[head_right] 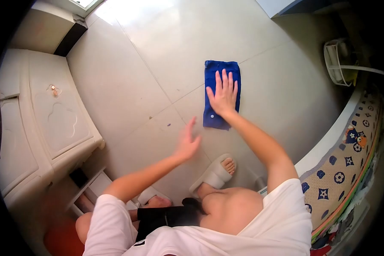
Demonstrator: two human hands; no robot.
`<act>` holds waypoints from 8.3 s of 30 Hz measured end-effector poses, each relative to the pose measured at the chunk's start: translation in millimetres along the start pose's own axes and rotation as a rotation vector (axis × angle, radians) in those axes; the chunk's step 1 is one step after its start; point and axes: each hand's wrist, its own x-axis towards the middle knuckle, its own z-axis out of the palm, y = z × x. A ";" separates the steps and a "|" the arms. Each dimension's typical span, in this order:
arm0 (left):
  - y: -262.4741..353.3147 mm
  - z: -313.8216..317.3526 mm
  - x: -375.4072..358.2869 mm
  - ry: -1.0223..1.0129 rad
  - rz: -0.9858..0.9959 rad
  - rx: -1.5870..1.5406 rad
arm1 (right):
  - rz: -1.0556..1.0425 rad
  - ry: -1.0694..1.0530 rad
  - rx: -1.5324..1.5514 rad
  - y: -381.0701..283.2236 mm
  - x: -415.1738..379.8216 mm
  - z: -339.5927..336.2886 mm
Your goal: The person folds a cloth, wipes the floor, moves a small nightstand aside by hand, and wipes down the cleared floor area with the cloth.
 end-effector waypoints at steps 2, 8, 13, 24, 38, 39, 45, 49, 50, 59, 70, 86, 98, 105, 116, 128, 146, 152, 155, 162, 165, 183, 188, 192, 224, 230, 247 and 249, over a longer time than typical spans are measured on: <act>-16.9 -62.0 0.6 0.149 0.269 0.358 | 0.053 -0.111 0.003 -0.9 -13.1 8.7; -112.0 -183.0 10.3 0.606 0.035 0.825 | -0.033 -0.121 -0.114 9.3 -3.2 11.5; -167.6 -201.7 -18.7 0.755 -0.252 0.830 | 0.138 0.016 -0.184 70.9 67.6 26.0; -159.0 -192.8 -18.7 0.754 -0.401 0.916 | -0.258 -0.103 -0.107 7.9 97.1 30.5; -160.8 -196.5 -22.0 0.749 -0.354 0.899 | -0.289 -0.089 -0.100 12.5 101.9 30.4; -160.5 -196.2 -21.3 0.754 -0.345 0.901 | -0.206 -0.054 -0.138 44.6 103.6 24.2; -165.0 -196.9 -22.0 0.726 -0.381 0.906 | 0.530 0.058 -0.322 219.9 46.3 4.1; -166.8 -196.5 -19.9 0.747 -0.378 0.910 | 0.717 0.027 -0.369 241.9 43.1 5.6; -165.9 -195.8 -20.3 0.748 -0.377 0.915 | 0.706 0.030 -0.380 242.3 48.5 9.5; -166.0 -196.9 -17.1 0.759 -0.364 0.929 | -0.220 -0.030 -0.154 27.1 156.8 44.5; -168.9 -195.8 -24.1 0.713 -0.400 0.938 | -0.879 -0.357 0.129 -136.5 156.7 60.9; -149.8 -200.8 -20.7 0.708 -0.408 0.801 | -1.026 -0.244 -0.009 -272.9 263.1 119.1; -158.8 -200.3 -22.8 0.693 -0.402 0.768 | -1.148 -0.414 0.116 -260.5 237.4 96.7; -153.7 -200.7 -22.6 0.691 -0.389 0.782 | -0.921 -0.156 -0.028 -341.4 269.3 145.2; -153.0 -199.1 -22.1 0.689 -0.393 0.759 | -1.456 -0.457 0.363 -344.0 190.4 124.5; -153.8 -201.4 -23.1 0.751 -0.340 0.700 | -1.181 -0.368 0.211 -471.3 135.3 163.0; -185.3 -181.4 -27.4 1.055 -0.058 0.647 | -1.449 -0.539 0.318 -411.1 57.3 135.3; -190.9 -166.7 -89.0 1.205 -0.371 0.754 | -1.518 -0.641 0.442 -364.3 72.6 122.6; -206.2 -162.9 -110.2 1.199 -0.629 0.705 | -1.490 -0.628 0.427 -356.9 92.1 131.4; -198.1 -167.9 -111.4 1.087 -0.781 0.744 | -1.134 -0.402 0.182 -349.9 169.0 132.6; -198.4 -166.9 -111.2 1.093 -0.775 0.745 | -0.946 -0.301 0.152 -303.3 225.4 145.4; -200.7 -166.7 -110.0 1.115 -0.705 0.791 | -1.099 -0.514 0.181 -224.0 102.4 67.8; -202.1 -164.6 -111.6 1.121 -0.699 0.874 | -1.280 -0.558 0.378 -222.4 15.3 68.4; -205.0 -164.9 -111.6 1.117 -0.712 0.835 | -1.213 -0.514 0.426 -200.1 54.2 73.3; -201.8 -169.1 -106.3 1.124 -0.741 0.842 | -0.346 -0.007 0.007 -45.2 168.5 66.2; -202.4 -167.8 -112.2 1.089 -0.786 0.809 | -0.284 -0.005 -0.075 -117.2 229.5 110.1; -201.6 -166.6 -111.7 1.106 -0.756 0.787 | -1.131 -0.418 0.273 -208.3 117.7 75.8; -199.8 -166.3 -110.7 1.115 -0.747 0.788 | -0.913 -0.242 0.169 -189.0 157.2 78.0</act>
